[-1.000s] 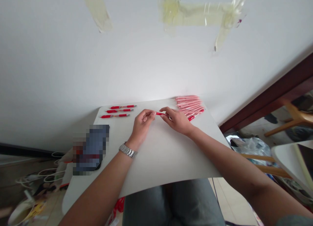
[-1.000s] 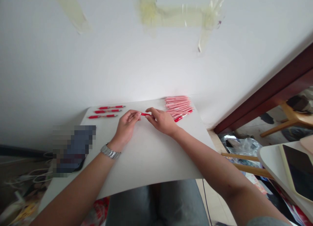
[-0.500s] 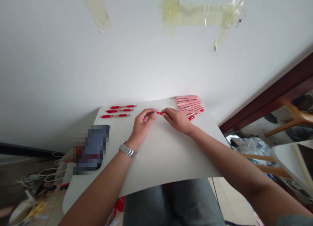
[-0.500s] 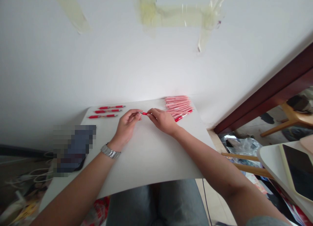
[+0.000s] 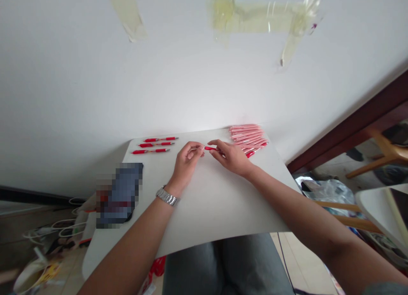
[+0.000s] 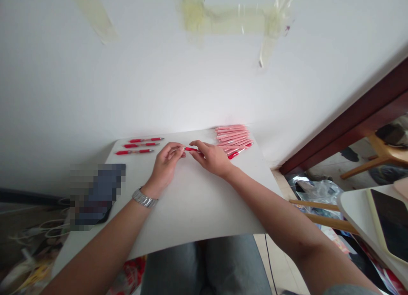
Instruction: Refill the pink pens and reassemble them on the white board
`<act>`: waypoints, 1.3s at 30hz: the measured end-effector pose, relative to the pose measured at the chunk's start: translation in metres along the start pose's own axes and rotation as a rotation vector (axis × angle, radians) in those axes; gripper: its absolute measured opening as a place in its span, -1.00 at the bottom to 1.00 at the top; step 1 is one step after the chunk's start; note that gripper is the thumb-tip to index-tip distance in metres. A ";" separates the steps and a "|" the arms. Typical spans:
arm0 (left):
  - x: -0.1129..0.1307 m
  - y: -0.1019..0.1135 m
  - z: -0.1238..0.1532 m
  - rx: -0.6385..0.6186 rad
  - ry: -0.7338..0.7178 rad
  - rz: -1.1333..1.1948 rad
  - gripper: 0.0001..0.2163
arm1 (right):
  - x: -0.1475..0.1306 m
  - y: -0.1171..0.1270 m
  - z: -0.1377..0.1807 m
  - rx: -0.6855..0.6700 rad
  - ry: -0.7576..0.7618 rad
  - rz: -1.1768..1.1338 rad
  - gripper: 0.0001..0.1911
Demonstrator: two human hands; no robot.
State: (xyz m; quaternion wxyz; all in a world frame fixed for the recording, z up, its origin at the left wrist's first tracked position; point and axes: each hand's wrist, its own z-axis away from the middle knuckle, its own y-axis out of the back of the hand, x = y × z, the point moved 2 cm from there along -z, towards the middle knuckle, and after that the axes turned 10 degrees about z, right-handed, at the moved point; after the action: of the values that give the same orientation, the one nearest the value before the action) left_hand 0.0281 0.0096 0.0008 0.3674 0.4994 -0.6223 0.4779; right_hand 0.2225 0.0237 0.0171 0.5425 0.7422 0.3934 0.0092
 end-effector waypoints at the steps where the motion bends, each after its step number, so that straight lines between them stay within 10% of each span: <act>1: 0.000 0.000 0.000 0.000 0.001 -0.012 -0.74 | -0.001 0.000 0.000 -0.004 0.009 0.000 -0.67; 39: -0.007 0.021 -0.010 0.159 -0.059 -0.086 -0.73 | 0.013 -0.002 -0.002 0.083 0.030 0.067 -0.89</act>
State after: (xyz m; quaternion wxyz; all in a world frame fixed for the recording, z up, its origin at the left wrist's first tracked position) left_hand 0.0092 0.0219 -0.0079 0.3281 0.5673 -0.5709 0.4946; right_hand 0.2299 0.0335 0.0111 0.5049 0.7764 0.3766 0.0221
